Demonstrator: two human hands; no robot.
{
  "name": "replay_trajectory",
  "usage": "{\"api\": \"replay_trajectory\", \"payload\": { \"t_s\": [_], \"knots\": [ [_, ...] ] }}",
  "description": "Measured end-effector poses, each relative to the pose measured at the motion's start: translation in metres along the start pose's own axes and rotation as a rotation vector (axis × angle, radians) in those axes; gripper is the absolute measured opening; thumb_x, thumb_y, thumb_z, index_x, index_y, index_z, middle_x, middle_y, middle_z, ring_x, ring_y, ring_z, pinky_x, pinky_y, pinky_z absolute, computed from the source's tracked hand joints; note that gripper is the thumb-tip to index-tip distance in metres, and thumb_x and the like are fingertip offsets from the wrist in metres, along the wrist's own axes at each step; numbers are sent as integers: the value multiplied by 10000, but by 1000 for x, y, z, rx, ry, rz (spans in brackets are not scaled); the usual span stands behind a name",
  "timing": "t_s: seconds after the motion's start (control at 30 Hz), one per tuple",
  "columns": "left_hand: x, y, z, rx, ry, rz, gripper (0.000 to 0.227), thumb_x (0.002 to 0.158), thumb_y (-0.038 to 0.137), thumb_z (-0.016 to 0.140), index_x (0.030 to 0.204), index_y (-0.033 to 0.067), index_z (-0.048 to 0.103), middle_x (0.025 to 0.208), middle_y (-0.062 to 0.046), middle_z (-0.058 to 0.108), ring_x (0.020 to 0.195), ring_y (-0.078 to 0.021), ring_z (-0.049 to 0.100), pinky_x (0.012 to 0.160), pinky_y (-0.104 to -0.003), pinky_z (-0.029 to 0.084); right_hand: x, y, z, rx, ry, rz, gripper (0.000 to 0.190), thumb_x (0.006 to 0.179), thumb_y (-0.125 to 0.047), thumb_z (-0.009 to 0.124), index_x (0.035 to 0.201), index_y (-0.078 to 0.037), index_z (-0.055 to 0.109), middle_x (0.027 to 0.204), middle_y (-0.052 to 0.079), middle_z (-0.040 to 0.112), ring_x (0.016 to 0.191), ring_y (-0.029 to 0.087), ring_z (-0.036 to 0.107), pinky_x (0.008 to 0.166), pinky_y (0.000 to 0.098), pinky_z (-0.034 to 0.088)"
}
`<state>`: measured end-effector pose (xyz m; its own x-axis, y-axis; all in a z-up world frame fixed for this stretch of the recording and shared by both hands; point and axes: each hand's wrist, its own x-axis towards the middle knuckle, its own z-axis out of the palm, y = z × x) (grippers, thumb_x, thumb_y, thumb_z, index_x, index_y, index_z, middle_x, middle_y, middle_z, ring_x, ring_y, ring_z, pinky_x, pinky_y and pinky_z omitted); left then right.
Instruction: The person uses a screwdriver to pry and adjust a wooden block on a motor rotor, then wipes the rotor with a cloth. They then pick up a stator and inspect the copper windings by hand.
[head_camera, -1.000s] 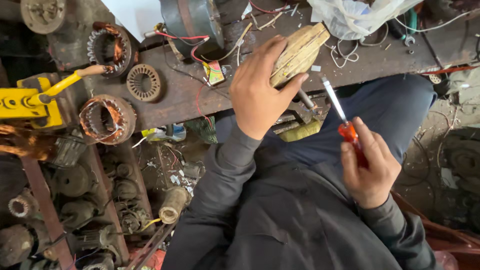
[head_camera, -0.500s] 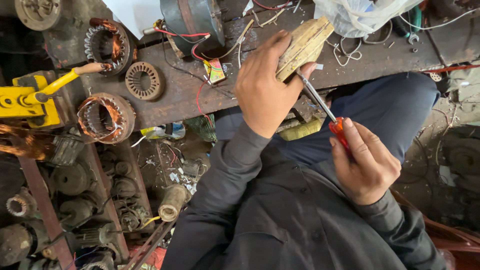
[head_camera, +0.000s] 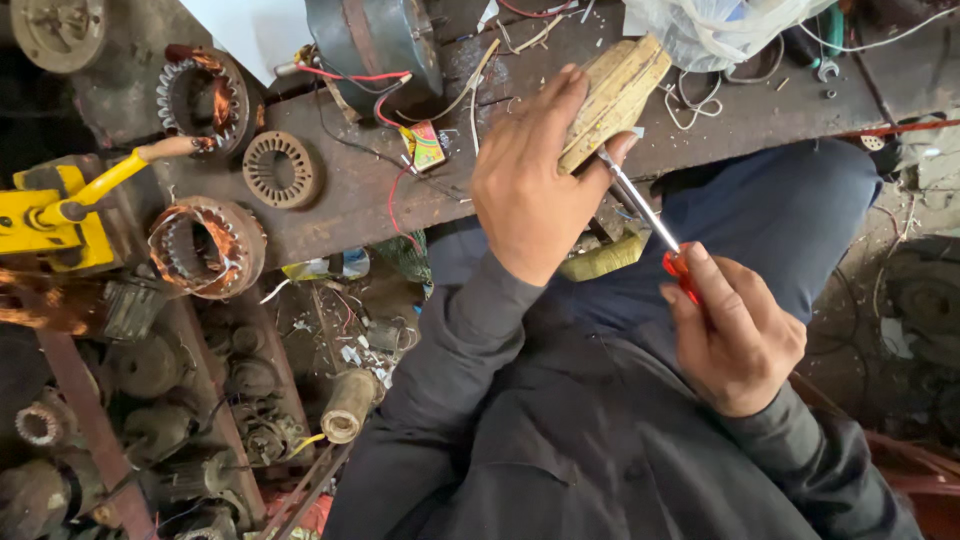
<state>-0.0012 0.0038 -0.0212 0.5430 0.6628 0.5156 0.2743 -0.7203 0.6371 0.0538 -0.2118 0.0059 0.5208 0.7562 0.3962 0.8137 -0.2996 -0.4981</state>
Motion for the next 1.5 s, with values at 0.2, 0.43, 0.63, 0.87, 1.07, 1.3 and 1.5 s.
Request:
{"api": "replay_trajectory", "payload": {
  "t_s": [0.2,0.43,0.63,0.87,1.07,1.3,1.5],
  "knots": [
    [-2,-1,7,31,6,19,585,897,325,896,1358,103,611,1387,-55,662,1180,-261,687,1061,-362,530,-3,0,-4,228,-23,229,454,941,64,815,1370,14,672,1054,174,729,795,161,700,714,235,538],
    [11,-2,5,20,1,26,617,870,365,895,1349,110,600,1334,-54,685,1120,-253,712,948,-353,560,12,4,-9,306,-112,366,413,947,-29,789,1346,2,692,1067,138,750,822,108,647,773,252,505],
    [24,-12,-3,48,-89,-36,625,892,426,829,1379,128,575,1219,-85,726,1046,-294,729,870,-401,585,7,35,2,116,72,216,332,1076,-42,774,1388,-13,664,1100,124,720,903,206,705,823,286,544],
    [35,-16,-5,144,-289,-69,639,942,468,772,1410,103,534,1170,-156,724,1007,-358,720,809,-461,577,75,57,59,-134,-38,0,376,973,-84,764,1342,-104,694,1150,108,674,963,322,663,847,401,541],
    [27,-18,-1,52,-198,-35,638,973,431,755,1444,87,496,1256,-163,693,1095,-352,718,861,-436,596,86,38,65,-70,83,-207,399,990,-13,705,1380,-21,623,1227,130,662,1015,289,622,909,391,515],
    [22,-8,-2,43,-169,-54,648,962,439,767,1447,103,501,1291,-136,686,1111,-333,719,874,-417,599,85,28,92,-221,16,-231,348,913,-101,778,1217,-1,641,840,111,591,742,286,616,650,420,498],
    [15,-8,-5,5,-189,-55,631,976,426,778,1461,130,505,1296,-94,695,1082,-299,724,863,-382,598,75,30,97,446,-120,272,253,1140,-195,530,1029,11,626,796,128,589,675,317,601,631,393,486]
  ]
}}
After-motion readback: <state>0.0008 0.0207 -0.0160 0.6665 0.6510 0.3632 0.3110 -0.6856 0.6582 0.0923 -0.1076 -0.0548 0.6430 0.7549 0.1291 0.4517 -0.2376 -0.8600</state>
